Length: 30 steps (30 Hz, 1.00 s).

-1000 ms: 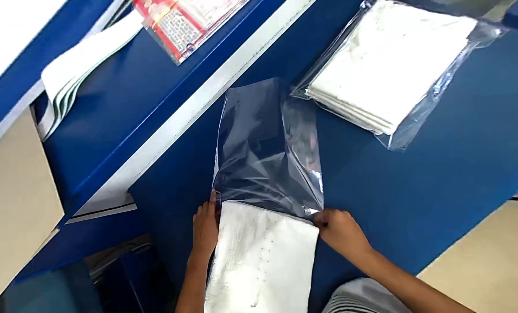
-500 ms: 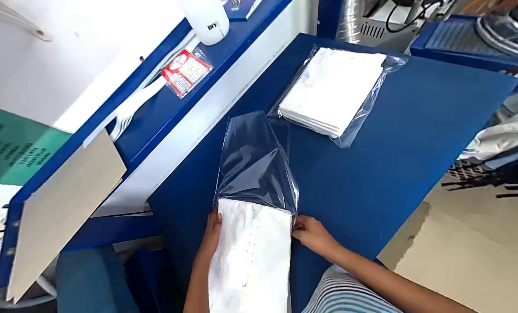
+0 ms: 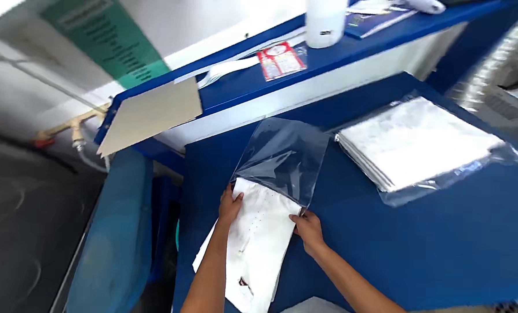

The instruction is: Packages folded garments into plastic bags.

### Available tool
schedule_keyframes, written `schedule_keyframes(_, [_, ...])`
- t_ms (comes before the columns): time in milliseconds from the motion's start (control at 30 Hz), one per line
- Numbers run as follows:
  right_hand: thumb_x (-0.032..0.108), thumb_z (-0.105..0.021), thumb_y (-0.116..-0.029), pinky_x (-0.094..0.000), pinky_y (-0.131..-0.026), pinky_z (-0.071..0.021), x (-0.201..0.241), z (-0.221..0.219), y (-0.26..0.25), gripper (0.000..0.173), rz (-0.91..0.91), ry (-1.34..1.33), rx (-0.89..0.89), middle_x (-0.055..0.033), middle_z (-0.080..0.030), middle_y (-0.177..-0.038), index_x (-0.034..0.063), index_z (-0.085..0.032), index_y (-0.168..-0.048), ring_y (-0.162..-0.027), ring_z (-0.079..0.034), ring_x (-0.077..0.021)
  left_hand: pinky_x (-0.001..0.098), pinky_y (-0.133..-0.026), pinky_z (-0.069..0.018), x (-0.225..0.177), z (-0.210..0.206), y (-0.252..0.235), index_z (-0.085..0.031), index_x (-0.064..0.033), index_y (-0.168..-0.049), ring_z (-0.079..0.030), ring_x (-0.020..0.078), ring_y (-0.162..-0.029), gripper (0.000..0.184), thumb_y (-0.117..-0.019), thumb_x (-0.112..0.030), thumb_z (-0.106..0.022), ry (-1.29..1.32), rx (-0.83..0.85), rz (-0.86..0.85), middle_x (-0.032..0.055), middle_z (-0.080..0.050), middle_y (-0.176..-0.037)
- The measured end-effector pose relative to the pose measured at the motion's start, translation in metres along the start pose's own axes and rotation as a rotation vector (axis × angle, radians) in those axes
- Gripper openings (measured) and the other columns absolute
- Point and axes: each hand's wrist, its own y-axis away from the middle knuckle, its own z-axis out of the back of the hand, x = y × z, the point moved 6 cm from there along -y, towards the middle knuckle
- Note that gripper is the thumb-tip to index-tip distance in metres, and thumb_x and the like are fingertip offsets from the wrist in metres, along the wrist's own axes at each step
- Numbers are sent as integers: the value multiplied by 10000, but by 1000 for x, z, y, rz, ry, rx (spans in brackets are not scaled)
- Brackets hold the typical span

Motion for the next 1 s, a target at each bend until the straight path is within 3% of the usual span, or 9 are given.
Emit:
schedule_keyframes(100, [97, -797, -793, -506, -649, -595, 46, 21, -49, 322, 146, 255, 59, -179, -703, -889, -9, -664, -1066, -757, -699, -301, 602, -1136, -412, -21, -16, 34, -288, -59, -1608, -479, 414, -1394, 826, -986, -489, -623, 43, -112, 181, 251, -459, -1534])
schedule_keyframes(233, [201, -779, -832, -632, -742, -549, 102, 54, -89, 416, 313, 624, 89, -197, -708, -948, 40, -659, -1197, -862, -687, -369, 560, -1103, -466, -51, -48, 100, -320, -6, -1578, -552, 391, -1331, 838, -983, -526, -601, 62, -164, 344, 269, -505, -1480])
schedule_keyframes(333, [248, -728, -865, -693, -815, -528, 134, 65, -81, 551, 461, 918, -55, -260, -638, -1204, 40, -562, -1347, -1064, -649, -463, 551, -1005, -528, -69, -48, 116, -415, -114, -1568, -585, 403, -1250, 622, -1059, -470, -441, -177, -242, 294, 246, -542, -1423])
schedule_keyframes(433, [146, -698, -868, -671, -886, -507, 164, 29, -44, 491, 832, 1010, -43, -244, -598, -1312, 56, -601, -1341, -1175, -592, -465, 552, -974, -524, -81, -34, 101, -498, -214, -1526, -526, 393, -1314, 499, -1063, -383, -415, -359, -314, 197, 199, -476, -1506])
schedule_keyframes(600, [152, -596, -946, -547, -1002, -508, 114, -71, 0, 316, 1180, 1232, 429, -90, -681, -1284, 139, -716, -1238, -1230, -615, -297, 540, -1036, -490, -97, -29, 78, -611, -133, -1405, -458, 327, -1408, 427, -1046, -320, -477, -486, -269, 1, 110, -497, -1524])
schedule_keyframes(667, [182, -607, -944, -547, -1004, -494, 97, -88, 1, 284, 1225, 1249, 337, -67, -686, -1264, 144, -724, -1200, -1221, -613, -282, 527, -1025, -500, -104, -33, 76, -637, -103, -1371, -513, 317, -1355, 388, -1012, -206, -532, -535, -255, -98, 101, -555, -1467])
schedule_keyframes(733, [241, -622, -954, -570, -1007, -479, 98, -95, -3, 289, 1198, 1218, 158, -122, -657, -1255, 106, -706, -1195, -1194, -609, -322, 498, -999, -517, -107, -38, 77, -691, -114, -1292, -569, 294, -1288, 345, -974, -126, -559, -568, -309, -217, 84, -625, -1375])
schedule_keyframes(833, [312, -674, -924, -595, -964, -474, 114, -99, -12, 341, 1205, 1238, -38, -175, -620, -1238, 69, -674, -1164, -1150, -600, -371, 480, -943, -544, -101, -45, 81, -741, -106, -1077, -637, 274, -1176, 208, -950, -101, -576, -541, -410, -324, 73, -692, -1231])
schedule_keyframes(1000, [107, -707, -869, -625, -931, -493, 145, -74, -39, 341, 1241, 1391, -106, -208, -582, -1355, 76, -681, -1208, -1193, -586, -419, 474, -920, -548, -80, -50, 86, -727, -112, -1072, -667, 281, -1101, 210, -927, -117, -577, -423, -488, -307, 83, -719, -1134])
